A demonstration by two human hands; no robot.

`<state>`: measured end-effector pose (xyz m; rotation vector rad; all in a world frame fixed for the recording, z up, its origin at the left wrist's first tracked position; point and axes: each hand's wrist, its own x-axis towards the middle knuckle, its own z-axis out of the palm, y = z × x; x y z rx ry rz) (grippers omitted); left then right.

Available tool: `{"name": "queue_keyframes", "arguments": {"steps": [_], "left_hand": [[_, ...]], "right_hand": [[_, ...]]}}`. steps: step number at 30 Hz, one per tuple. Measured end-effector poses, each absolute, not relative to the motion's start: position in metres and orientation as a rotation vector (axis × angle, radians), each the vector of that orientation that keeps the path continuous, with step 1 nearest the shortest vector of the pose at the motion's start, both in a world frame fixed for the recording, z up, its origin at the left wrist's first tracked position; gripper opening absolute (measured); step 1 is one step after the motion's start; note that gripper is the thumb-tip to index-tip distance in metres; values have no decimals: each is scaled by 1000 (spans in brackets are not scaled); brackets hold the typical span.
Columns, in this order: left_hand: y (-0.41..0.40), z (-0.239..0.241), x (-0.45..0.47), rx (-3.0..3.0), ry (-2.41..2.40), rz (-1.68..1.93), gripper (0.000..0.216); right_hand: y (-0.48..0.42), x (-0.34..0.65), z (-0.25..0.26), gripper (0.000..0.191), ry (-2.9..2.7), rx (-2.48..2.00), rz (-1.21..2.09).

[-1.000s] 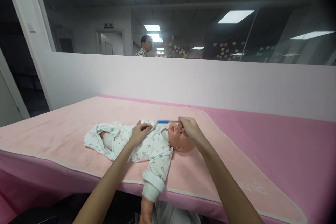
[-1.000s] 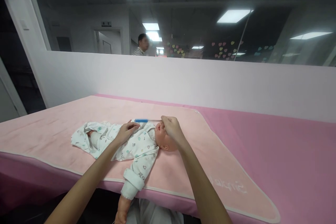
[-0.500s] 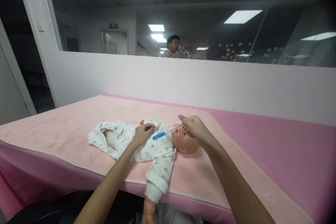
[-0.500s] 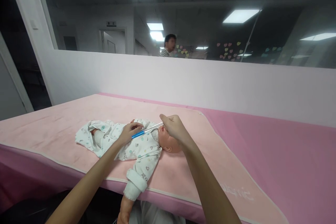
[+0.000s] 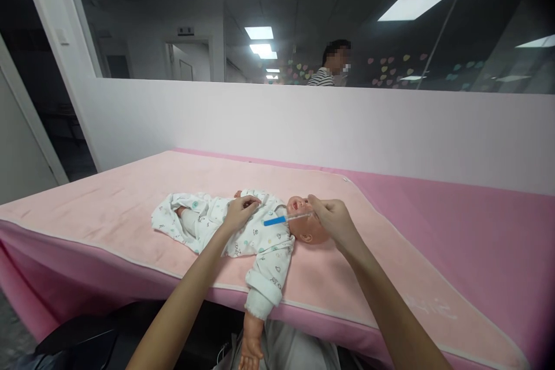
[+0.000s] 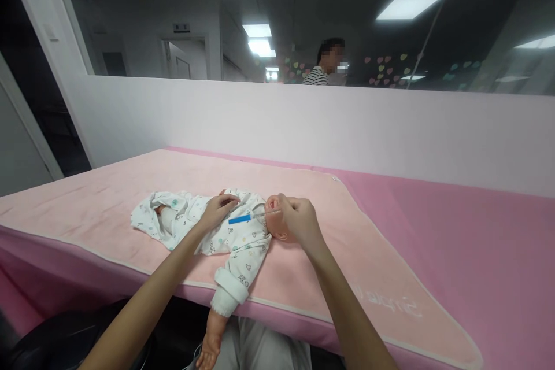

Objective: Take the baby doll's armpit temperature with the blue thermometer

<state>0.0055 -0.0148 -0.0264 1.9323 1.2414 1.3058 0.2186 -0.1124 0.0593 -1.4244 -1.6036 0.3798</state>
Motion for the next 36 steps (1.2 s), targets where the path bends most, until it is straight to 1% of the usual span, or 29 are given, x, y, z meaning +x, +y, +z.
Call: {"name": "queue_keyframes", "arguments": {"steps": [1, 5, 6, 8, 11, 14, 16, 19, 22, 25, 28, 32, 36], "left_hand": [[-16, -25, 6, 1946, 1233, 1306, 27], [-23, -13, 7, 2097, 1183, 1259, 32], [-24, -9, 7, 2153, 1170, 1223, 33], [-23, 0, 9, 2253, 1121, 1133, 32], [-18, 9, 12, 2316, 991, 957, 24], [-9, 7, 14, 2228, 907, 819, 22], [-6, 2, 14, 2136, 841, 806, 23], [-6, -4, 12, 2043, 746, 873, 22], [-9, -6, 10, 2007, 714, 920, 18], [-10, -5, 9, 2032, 692, 873, 17], [-10, -5, 8, 2046, 698, 874, 18], [-10, -7, 9, 2000, 634, 945, 16], [-7, -10, 10, 1965, 580, 956, 15]], "right_hand": [[-121, 221, 52, 47, -1586, -1451, 245], [-154, 239, 10, 49, -1551, -1595, -520], [-161, 244, -2, 48, -1616, -1615, -624], [-169, 252, -24, 45, -1798, -1649, -701], [-170, 255, -46, 44, -2021, -1784, -637], [-161, 252, -52, 42, -2159, -1909, -493], [-154, 248, -48, 38, -2224, -1953, -415], [-141, 239, -28, 31, -2282, -1938, -360], [-122, 219, -1, 28, -2263, -1767, -333], [-96, 188, 14, 27, -2094, -1552, -348], [-69, 160, 8, 25, -1972, -1268, -259], [-51, 146, -14, 27, -1881, -1073, -152], [-55, 149, -24, 37, -1894, -962, -101]]}}
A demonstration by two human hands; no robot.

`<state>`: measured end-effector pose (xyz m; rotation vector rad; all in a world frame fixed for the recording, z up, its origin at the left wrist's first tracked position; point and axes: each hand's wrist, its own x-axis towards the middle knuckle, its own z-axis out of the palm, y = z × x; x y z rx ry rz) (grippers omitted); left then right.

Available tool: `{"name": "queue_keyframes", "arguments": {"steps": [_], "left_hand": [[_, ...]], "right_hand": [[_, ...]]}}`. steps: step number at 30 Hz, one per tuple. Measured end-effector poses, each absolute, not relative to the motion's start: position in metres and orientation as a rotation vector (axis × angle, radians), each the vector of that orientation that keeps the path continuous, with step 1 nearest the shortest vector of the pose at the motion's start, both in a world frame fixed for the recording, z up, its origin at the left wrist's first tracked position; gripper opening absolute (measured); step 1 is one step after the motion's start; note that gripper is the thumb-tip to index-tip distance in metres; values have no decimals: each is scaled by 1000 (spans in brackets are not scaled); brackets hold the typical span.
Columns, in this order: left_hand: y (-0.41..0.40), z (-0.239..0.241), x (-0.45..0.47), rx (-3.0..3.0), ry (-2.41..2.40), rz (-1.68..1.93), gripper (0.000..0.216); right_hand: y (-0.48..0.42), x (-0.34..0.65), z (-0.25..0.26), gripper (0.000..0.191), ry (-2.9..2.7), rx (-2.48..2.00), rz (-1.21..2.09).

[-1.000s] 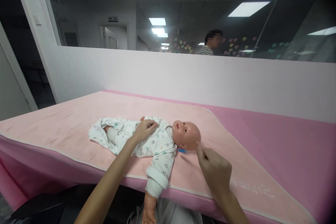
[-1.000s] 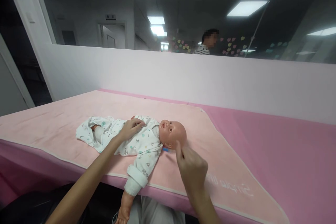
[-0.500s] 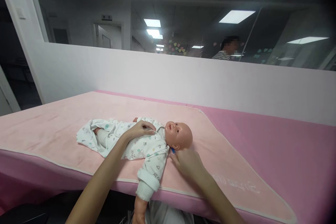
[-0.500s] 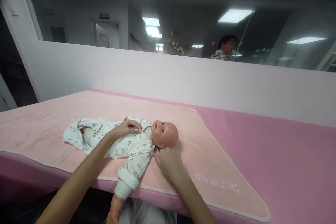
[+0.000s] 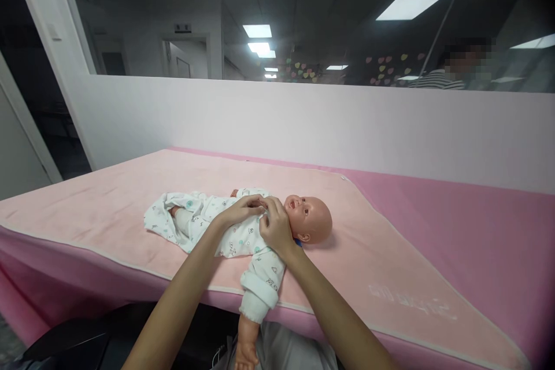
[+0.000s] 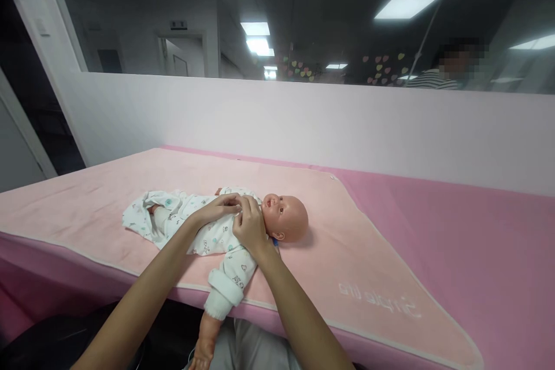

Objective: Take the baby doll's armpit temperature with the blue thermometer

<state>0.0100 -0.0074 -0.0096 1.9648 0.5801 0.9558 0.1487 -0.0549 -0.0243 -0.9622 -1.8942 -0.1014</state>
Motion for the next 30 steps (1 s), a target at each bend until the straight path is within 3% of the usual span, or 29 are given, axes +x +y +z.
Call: {"name": "queue_keyframes", "arguments": {"steps": [3, 9, 30], "left_hand": [[-7, -10, 11, 1920, 578, 957, 18], [-10, -7, 11, 1852, 614, 951, 22], [-2, -12, 11, 1824, 601, 925, 23]], "right_hand": [[-58, 150, -26, 41, -1888, -956, -67], [-51, 150, -28, 30, -1856, -933, -48], [-52, 150, -30, 22, -1873, -975, -90]]}}
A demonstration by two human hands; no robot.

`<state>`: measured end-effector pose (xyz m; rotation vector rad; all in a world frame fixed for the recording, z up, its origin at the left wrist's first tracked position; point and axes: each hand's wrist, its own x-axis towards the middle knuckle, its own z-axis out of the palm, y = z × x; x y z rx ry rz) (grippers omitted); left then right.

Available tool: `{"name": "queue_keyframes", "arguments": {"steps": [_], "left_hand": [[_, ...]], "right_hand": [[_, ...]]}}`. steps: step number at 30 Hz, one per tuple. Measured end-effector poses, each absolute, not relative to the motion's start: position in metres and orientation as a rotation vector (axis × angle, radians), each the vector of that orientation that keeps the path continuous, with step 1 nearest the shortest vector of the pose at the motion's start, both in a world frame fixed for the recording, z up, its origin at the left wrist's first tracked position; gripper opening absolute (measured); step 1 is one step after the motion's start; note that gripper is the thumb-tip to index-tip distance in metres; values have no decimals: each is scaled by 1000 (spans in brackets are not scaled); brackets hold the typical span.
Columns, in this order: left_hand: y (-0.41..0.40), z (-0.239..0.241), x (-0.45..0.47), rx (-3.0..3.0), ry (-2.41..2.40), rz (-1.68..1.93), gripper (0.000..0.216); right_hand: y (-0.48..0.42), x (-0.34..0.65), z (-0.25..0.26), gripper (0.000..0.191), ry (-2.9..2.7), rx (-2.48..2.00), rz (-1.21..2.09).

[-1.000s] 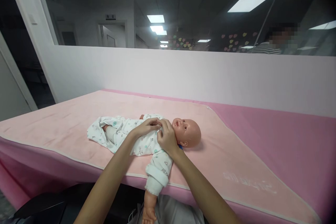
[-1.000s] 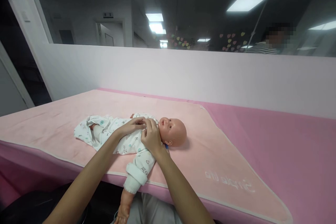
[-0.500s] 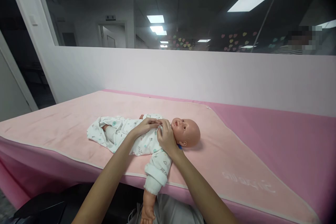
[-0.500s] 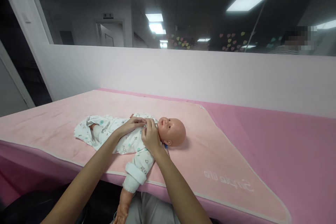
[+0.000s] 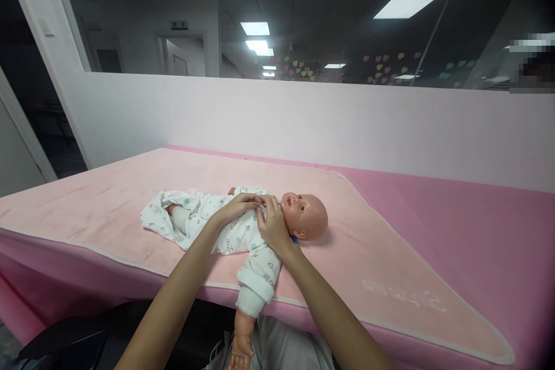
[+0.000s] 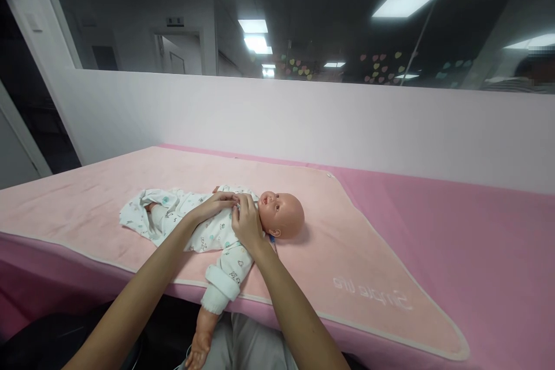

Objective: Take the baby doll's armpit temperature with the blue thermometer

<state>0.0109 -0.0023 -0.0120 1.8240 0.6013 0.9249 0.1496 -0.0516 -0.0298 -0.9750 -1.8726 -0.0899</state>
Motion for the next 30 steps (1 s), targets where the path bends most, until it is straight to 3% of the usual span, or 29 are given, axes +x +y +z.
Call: {"name": "queue_keyframes", "arguments": {"steps": [21, 27, 30], "left_hand": [[-10, -2, 7, 1848, 797, 995, 24], [-10, 3, -13, 1801, 650, 734, 24], [-13, 4, -31, 1743, 582, 671, 40]], "right_hand": [[-55, 144, -32, 31, -1712, -1010, -193], [-57, 144, -33, 29, -1644, -905, -266], [-56, 145, -36, 30, -1640, -861, -283]]}}
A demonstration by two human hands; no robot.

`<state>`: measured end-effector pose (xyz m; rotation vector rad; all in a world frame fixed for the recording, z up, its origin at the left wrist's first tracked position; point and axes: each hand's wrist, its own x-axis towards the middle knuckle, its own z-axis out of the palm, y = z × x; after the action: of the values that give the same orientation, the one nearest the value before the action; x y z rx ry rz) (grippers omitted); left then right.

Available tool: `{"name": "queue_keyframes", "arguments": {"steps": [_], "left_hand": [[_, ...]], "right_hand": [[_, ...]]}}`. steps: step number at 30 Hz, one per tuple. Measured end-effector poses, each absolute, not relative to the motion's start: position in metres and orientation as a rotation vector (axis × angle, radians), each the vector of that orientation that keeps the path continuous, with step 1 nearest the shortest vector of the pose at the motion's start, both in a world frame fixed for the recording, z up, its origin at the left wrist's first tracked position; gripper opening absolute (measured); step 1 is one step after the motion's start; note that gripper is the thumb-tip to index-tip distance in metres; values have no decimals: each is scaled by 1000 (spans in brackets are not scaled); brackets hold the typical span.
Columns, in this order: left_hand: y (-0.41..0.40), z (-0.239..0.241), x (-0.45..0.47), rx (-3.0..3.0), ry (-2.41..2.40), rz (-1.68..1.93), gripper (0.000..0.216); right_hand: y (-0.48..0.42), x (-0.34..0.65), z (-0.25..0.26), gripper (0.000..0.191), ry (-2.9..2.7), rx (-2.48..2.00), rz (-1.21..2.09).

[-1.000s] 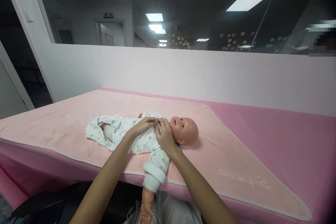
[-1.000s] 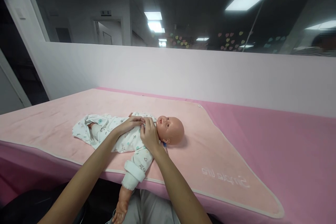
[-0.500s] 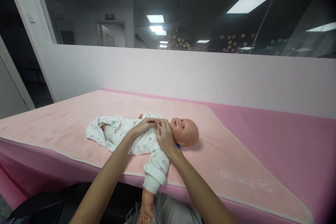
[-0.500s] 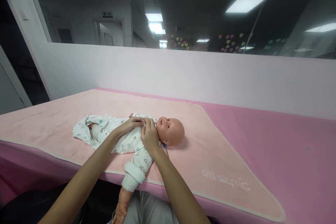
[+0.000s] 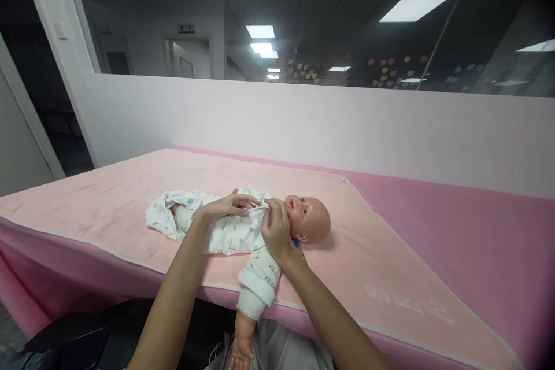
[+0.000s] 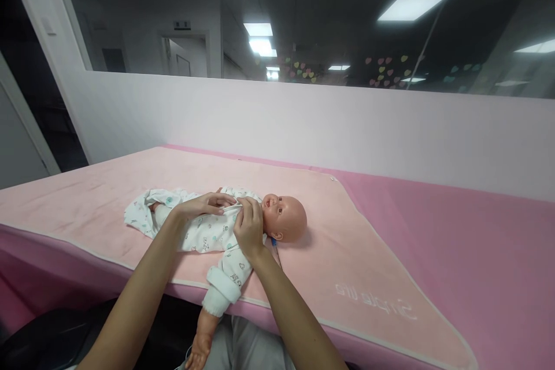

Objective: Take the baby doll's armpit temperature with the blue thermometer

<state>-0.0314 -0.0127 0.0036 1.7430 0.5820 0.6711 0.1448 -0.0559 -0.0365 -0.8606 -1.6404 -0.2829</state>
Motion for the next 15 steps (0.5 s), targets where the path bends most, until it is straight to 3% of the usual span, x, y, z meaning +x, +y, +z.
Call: {"name": "queue_keyframes", "arguments": {"steps": [4, 15], "left_hand": [[-16, -1, -49, 1647, 624, 734, 51], [-17, -17, -49, 1657, 675, 873, 34]], "right_hand": [[-56, 145, -37, 31, -1648, -829, -295], [-62, 140, -31, 32, -1745, -811, -324]]}}
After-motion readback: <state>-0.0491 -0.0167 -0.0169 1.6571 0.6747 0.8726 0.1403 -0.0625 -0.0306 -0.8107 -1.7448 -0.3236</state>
